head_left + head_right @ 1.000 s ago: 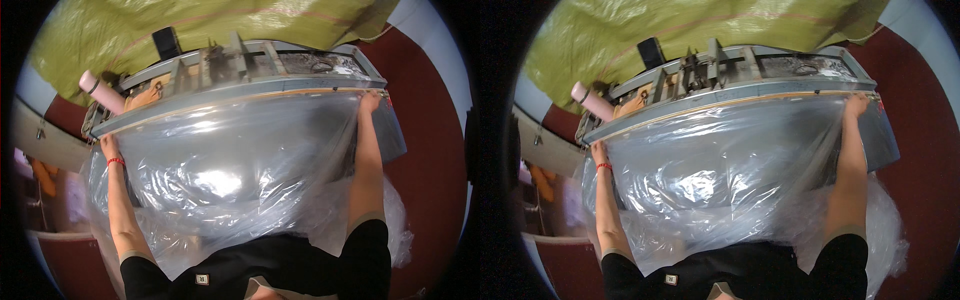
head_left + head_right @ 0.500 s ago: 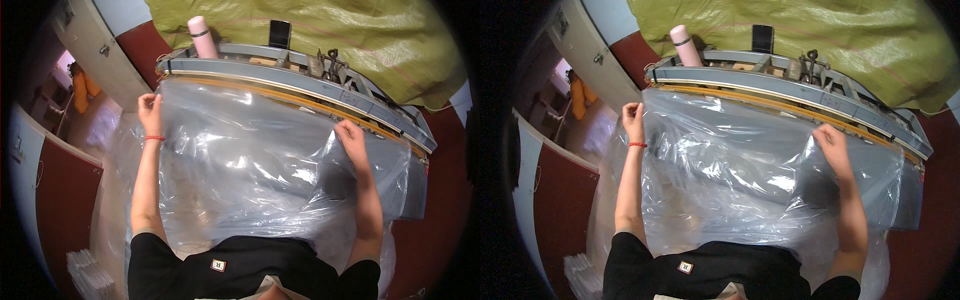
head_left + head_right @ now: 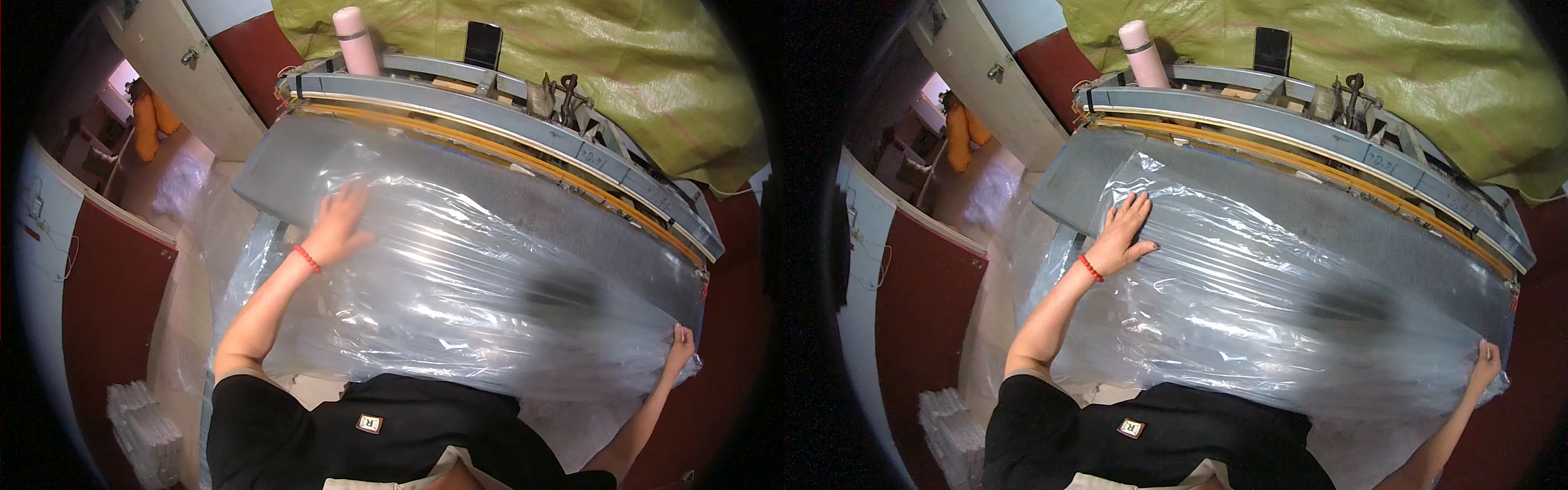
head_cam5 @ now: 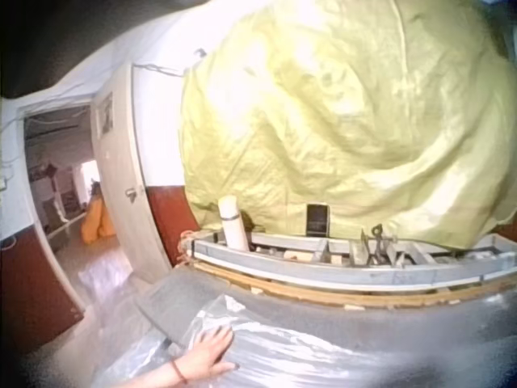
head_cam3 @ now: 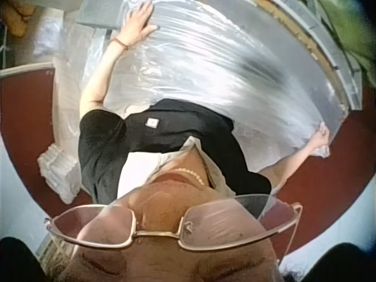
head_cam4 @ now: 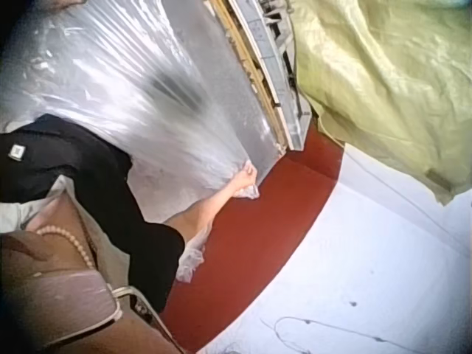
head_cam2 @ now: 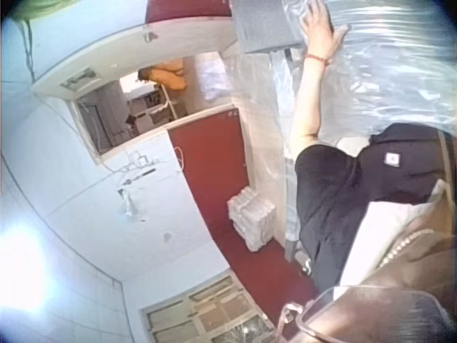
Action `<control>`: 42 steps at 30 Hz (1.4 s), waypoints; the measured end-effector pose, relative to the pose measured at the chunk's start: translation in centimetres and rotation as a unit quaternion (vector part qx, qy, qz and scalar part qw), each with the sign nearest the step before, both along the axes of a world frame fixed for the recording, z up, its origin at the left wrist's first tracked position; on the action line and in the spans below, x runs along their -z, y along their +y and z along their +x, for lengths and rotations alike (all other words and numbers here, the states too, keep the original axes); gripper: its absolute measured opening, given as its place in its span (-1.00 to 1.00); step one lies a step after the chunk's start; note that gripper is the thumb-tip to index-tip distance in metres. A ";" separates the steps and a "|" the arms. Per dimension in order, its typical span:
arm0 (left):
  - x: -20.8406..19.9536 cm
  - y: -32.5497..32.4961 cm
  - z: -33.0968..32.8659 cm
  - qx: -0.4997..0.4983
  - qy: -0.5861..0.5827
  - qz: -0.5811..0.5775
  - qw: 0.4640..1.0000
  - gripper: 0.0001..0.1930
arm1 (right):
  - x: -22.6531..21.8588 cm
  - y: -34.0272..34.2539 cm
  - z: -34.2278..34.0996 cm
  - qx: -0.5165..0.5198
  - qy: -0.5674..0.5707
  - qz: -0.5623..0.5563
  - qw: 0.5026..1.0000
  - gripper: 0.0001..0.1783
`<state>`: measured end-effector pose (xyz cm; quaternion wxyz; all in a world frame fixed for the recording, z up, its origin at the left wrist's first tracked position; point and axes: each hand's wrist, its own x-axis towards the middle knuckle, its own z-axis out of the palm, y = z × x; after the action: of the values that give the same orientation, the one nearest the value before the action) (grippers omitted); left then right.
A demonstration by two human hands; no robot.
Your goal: The recorder uses a thermal impulse sealer to seal large plastic sheets or bags.
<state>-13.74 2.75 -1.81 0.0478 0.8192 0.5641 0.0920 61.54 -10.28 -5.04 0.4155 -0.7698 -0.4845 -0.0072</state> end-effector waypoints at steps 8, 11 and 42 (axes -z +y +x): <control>0.9 5.6 -2.1 -0.006 0.041 0.080 0.996 -0.35 | 0.4 -0.7 0.5 0.006 0.025 0.005 1.000 -0.79; 1.7 8.6 -3.4 0.021 -0.071 0.120 0.990 -0.53 | -0.6 -0.5 -1.1 0.018 0.017 0.020 0.999 -0.78; 2.6 23.0 -2.6 -0.363 -0.495 0.257 0.746 -0.88 | 1.8 19.0 1.5 0.134 0.116 0.251 0.952 -0.78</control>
<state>-16.31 25.73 -4.37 0.0710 0.3731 0.6712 0.6366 63.08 8.76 -6.83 0.6437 -0.6940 -0.3083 -0.0947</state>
